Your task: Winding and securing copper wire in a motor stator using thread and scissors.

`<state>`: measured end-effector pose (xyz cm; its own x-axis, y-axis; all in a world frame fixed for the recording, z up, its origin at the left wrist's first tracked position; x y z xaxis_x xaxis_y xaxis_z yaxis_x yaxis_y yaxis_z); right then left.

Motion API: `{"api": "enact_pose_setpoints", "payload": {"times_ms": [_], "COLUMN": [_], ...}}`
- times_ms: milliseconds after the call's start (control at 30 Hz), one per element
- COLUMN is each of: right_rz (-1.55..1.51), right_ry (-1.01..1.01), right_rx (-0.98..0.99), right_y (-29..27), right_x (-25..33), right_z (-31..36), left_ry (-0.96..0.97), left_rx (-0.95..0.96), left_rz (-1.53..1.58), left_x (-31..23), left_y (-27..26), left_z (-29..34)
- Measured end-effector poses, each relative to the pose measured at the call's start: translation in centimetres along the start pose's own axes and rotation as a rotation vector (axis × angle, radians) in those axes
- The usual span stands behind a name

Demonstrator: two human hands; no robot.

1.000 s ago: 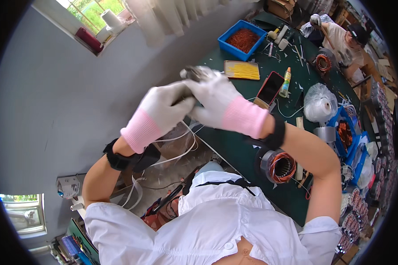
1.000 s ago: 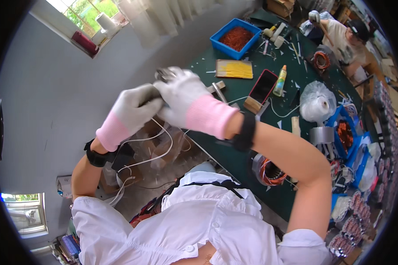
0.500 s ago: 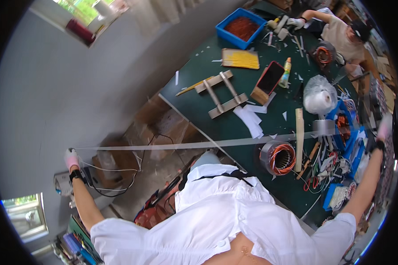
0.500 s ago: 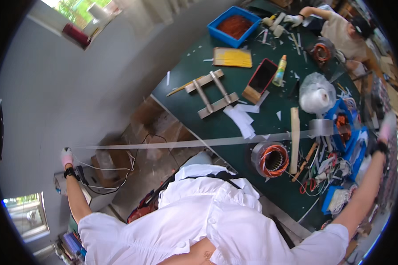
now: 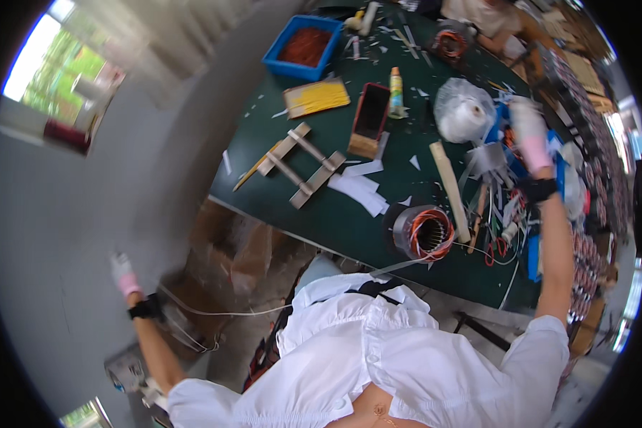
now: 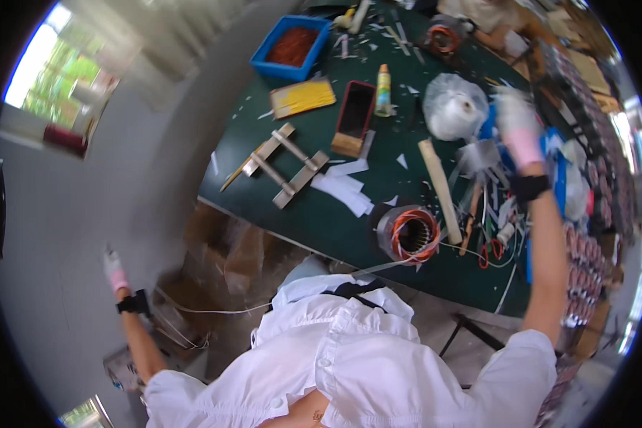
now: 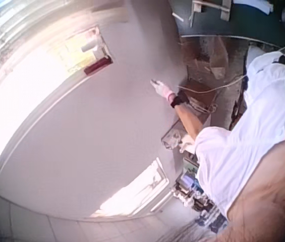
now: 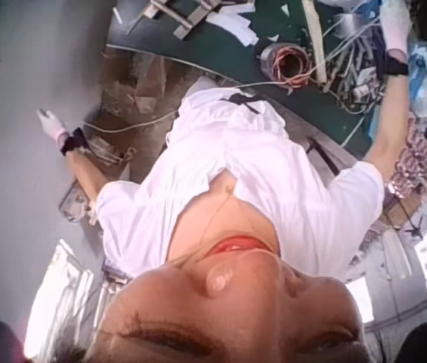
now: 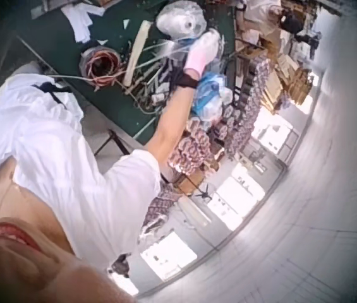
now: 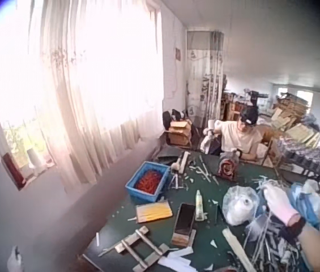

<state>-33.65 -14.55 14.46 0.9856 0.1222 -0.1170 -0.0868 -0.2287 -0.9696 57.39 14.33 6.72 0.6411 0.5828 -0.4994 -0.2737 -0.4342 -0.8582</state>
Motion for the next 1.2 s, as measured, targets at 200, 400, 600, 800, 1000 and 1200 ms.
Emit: {"api": "enact_pose_setpoints", "payload": {"times_ms": [200,400,600,800,1000,1200], "right_rz": [-0.062,-0.197,-0.186,-0.654,-0.085,-0.271], "right_ry": [-0.149,-0.023,0.015,0.305,0.745,0.744], "right_rx": [-0.191,-0.102,-0.063,0.066,0.217,0.247], "right_y": [-3.4,-1.3,3.0,8.5,19.0,23.0], "right_x": [23.4,20.6,18.8,8.3,-3.2,-5.1], "right_z": [5.9,10.0,14.0,22.3,33.8,35.2], "left_ry": [0.278,0.202,0.102,0.113,-0.061,-0.07], "left_rx": [0.994,1.508,1.669,1.576,1.218,1.156], "left_rz": [0.954,0.916,0.695,0.65,1.058,1.077], "left_x": [-41.3,-47.2,-49.9,-48.7,-45.7,-46.7], "left_y": [12.7,20.4,21.5,21.1,18.6,18.1], "left_z": [21.2,29.2,33.4,31.9,27.7,31.0]}}
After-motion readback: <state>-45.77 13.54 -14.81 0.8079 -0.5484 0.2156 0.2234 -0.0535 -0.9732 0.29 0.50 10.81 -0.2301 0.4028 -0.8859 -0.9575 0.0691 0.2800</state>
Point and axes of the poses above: each hand's wrist, its own z-axis away from the middle knuckle, its own y-axis out of the palm, x = y × z, the point moved 2 cm from there along -z, towards the middle knuckle, and after that the axes turned 7 degrees about z, right-handed, at the moved point
